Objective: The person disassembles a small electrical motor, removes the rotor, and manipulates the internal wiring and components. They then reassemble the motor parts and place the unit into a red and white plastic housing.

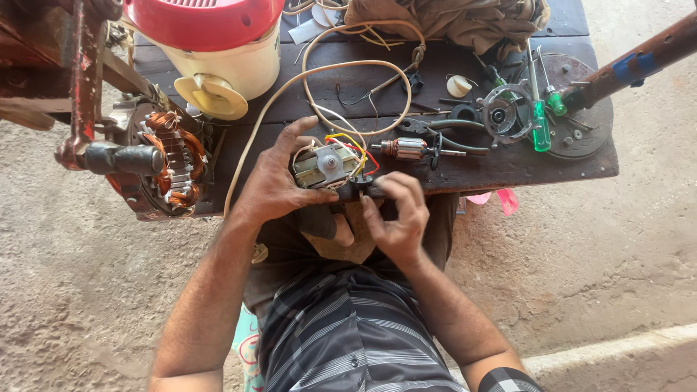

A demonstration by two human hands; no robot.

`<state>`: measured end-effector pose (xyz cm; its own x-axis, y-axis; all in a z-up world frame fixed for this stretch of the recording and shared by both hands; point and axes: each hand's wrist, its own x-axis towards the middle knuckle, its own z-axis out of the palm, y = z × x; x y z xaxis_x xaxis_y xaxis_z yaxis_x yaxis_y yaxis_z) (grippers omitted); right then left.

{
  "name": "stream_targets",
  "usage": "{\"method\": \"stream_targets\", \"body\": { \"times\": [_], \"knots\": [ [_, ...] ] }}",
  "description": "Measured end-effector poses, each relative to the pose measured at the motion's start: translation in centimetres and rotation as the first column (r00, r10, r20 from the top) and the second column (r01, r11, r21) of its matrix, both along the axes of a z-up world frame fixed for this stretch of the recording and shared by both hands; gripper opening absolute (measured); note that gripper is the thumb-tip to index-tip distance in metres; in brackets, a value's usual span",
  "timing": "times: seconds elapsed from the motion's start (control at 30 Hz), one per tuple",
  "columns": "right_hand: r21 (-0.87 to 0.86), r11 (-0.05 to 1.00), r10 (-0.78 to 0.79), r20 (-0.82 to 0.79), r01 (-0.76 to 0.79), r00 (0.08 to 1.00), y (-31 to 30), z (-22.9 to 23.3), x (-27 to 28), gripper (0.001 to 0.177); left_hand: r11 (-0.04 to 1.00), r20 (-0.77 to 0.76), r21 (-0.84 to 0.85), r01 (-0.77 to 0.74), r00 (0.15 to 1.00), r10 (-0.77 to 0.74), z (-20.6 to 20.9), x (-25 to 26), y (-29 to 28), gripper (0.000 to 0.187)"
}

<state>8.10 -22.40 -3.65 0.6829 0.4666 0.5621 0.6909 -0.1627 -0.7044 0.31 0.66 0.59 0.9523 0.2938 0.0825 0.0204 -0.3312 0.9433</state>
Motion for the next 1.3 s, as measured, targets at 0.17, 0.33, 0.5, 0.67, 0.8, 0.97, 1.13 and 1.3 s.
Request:
{"method": "stream_targets", "body": {
  "times": [0.17, 0.33, 0.5, 0.67, 0.8, 0.97, 1.13, 1.3],
  "knots": [
    [-0.09, 0.996, 0.014, -0.108, -0.024, 0.994, -0.1, 1.2, 1.5, 0.076, 0.998, -0.046, -0.06, 0.017, 0.999, -0.02, -0.1, -0.3, 0.5, 0.119],
    [-0.228, 0.972, 0.059, -0.014, -0.06, 0.998, 0.5, 1.7, 1.9, 0.088, 1.0, -0.033, 0.007, 0.005, 0.999, -0.005, -0.2, -1.1, 0.4, 0.128],
    [-0.278, 0.957, 0.07, -0.063, -0.085, 0.996, 1.0, 1.2, 1.8, 0.089, 0.993, -0.072, 0.118, -0.031, 0.997, 0.039, 0.1, -2.2, 0.3, 0.126],
    [-0.145, 0.983, 0.086, -0.193, -0.115, 0.977, 1.2, 1.0, 1.8, 0.072, 0.985, -0.029, 0.172, -0.012, 0.999, 0.017, 0.2, -2.2, 0.5, 0.115],
    [-0.068, 0.992, 0.088, -0.233, -0.107, 0.968, 0.8, 1.4, 1.3, 0.055, 0.992, -0.081, 0.122, -0.025, 0.996, 0.035, 0.3, -2.0, 0.5, 0.109],
    [0.0, 0.992, 0.122, -0.095, -0.123, 0.988, 0.6, 2.3, 0.2, 0.041, 0.998, -0.067, 0.058, 0.03, 0.997, -0.026, 0.6, -1.4, 1.0, 0.107],
    [-0.044, 0.984, 0.173, 0.049, -0.171, 0.984, 1.3, 2.6, -1.0, 0.039, 0.993, -0.055, 0.022, 0.116, 0.992, -0.115, 0.9, -0.7, 2.1, 0.108],
    [-0.087, 0.964, 0.253, 0.027, -0.25, 0.967, 1.6, 2.1, -0.8, 0.037, 0.985, -0.074, 0.059, 0.162, 0.985, -0.157, 1.0, -0.5, 3.0, 0.108]
  ]
}}
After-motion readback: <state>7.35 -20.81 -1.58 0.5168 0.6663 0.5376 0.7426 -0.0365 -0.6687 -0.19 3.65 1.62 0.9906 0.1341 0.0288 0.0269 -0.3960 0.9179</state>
